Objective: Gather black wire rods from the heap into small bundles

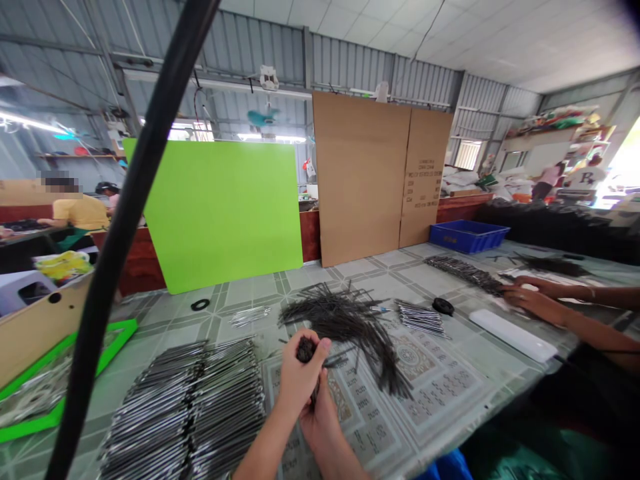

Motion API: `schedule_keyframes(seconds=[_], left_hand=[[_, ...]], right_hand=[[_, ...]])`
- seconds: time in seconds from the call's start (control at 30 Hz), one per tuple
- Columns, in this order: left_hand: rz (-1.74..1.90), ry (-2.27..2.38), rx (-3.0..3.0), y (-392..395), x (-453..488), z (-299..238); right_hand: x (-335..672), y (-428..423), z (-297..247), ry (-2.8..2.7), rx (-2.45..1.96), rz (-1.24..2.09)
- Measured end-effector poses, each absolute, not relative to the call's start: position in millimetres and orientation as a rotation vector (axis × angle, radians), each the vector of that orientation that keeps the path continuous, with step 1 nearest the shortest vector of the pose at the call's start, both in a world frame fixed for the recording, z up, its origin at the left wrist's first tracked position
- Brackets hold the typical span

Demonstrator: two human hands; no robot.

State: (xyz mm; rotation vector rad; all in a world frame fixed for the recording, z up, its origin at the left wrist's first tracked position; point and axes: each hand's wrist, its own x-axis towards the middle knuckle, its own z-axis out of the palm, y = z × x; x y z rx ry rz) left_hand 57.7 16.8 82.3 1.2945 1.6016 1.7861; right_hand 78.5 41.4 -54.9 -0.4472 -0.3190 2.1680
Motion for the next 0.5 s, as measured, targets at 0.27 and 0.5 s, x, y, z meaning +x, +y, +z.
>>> schedule_keyframes(seconds=[0.27, 0.5], left_hand=[[1.994, 1.513, 1.066, 31.5, 55.7, 77.9], [2.166, 1.286, 0.833, 39.0, 63.0, 77.3]], right_hand=[[100.2, 27.8, 2.0, 0.237, -0.457, 2.202], [104.9, 22.5, -2.8, 0.374, -0.301, 2.193]])
